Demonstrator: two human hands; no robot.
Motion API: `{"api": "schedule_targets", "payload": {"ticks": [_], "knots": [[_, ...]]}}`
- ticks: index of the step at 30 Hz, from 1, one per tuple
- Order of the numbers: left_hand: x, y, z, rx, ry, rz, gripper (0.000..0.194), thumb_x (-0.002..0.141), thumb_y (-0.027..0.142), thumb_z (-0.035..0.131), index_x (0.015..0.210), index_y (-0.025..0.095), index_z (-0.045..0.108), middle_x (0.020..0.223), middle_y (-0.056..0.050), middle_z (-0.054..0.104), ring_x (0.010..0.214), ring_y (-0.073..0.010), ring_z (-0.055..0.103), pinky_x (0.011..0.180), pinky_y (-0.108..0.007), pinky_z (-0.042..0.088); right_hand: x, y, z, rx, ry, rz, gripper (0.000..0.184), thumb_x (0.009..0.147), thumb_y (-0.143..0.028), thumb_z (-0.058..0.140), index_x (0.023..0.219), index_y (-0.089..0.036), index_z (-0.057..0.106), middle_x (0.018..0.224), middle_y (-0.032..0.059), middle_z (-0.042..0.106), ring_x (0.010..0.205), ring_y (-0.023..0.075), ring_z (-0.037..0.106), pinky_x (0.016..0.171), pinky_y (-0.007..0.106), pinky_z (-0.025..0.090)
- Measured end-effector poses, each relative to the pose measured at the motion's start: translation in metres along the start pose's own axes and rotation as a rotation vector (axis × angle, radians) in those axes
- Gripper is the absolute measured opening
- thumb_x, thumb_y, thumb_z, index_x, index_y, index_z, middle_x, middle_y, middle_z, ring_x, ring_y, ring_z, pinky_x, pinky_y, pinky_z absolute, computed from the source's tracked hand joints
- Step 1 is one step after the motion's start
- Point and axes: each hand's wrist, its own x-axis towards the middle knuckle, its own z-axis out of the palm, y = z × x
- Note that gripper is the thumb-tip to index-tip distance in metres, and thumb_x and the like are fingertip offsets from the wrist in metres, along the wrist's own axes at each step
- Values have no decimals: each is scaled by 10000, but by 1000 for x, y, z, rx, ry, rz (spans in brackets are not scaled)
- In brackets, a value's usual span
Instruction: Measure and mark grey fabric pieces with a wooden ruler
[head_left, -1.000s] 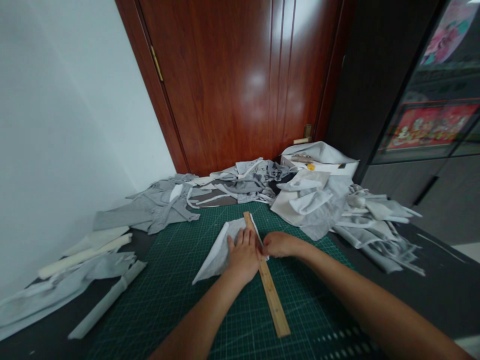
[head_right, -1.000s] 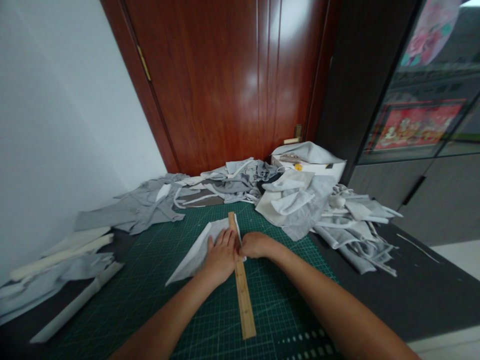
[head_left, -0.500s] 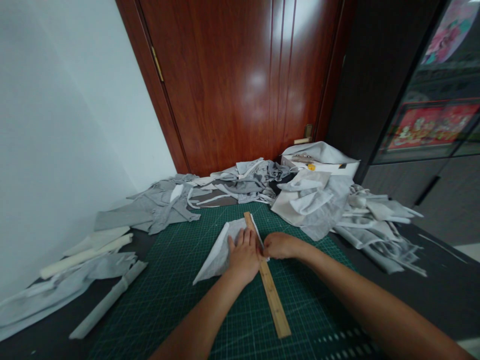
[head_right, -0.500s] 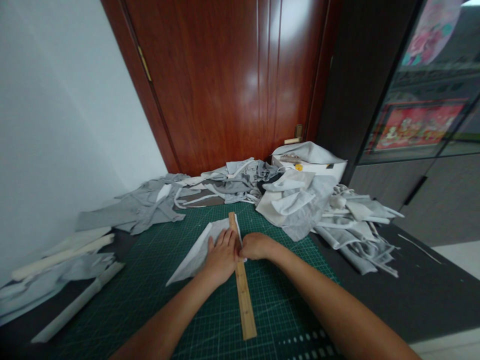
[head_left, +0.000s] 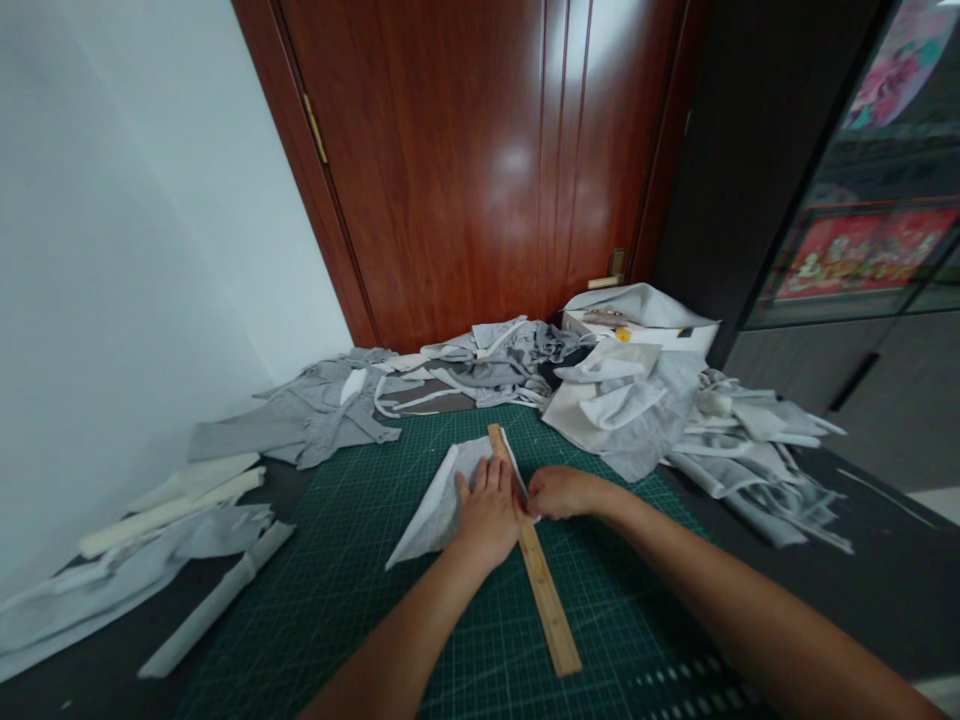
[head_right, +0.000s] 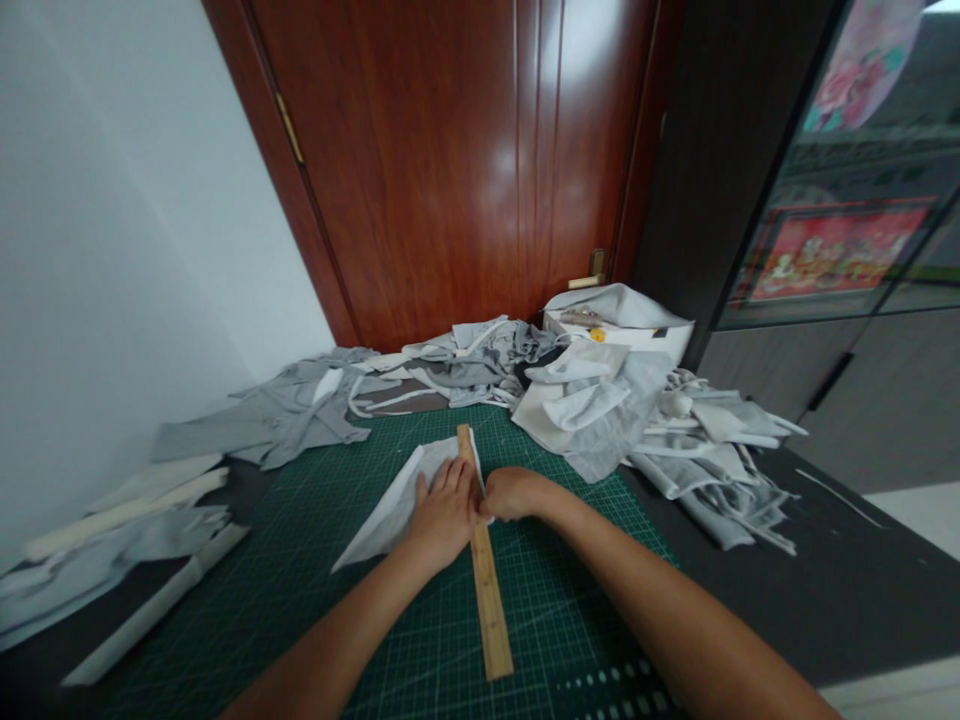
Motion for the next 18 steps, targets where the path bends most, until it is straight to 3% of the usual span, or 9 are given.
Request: {"api": "schedule_targets", "payload": {"ticks": [2,4,7,9,14,18], "knots": [[0,0,1,-7,15,2,526,948,300,220,1437,128,312,1515,-118,296,1403,-299,199,1082,-618,181,-3,4,-4,114,-86,-12,123,648,-193,550,534,-150,537,446,-48,434,421,78,396,426,189,299],[-1,0,2,-16,41,8,529,952,308,205,1433,123,320,1508,-125,308,1399,-304,208,1079,-621,179,-3,11,-10,265,-78,-31,136,668,-200,543,543,-157,512,440,-71,394,399,66,354,415,184,283],[-1,1,2,-20,60,14,530,952,301,192,1437,125,314,1503,-129,317,1395,-309,214,1077,-626,175,4,26,-18,391,132,-7,141,747,-227,514,631,-156,546,455,-78,394,396,66,351,418,184,279],[-2,1,2,-25,42,8,534,949,294,196,1441,120,305,1504,-131,314,1397,-312,209,1078,-629,171,14,36,-18,335,260,59,154,784,-253,531,690,-146,590,479,-61,453,423,74,402,442,188,304],[-2,1,1,-46,23,-8,533,943,282,202,1440,120,309,1513,-116,300,1403,-299,200,1087,-625,165,36,50,-1,95,438,142,291,889,-360,487,837,-137,667,683,35,659,593,110,569,558,205,359],[-1,0,3,-40,37,-13,533,939,277,212,1441,123,307,1513,-111,301,1403,-291,205,1096,-617,156,39,53,11,120,617,157,329,932,-382,426,1040,-136,617,801,62,686,715,144,621,646,225,387]]}}
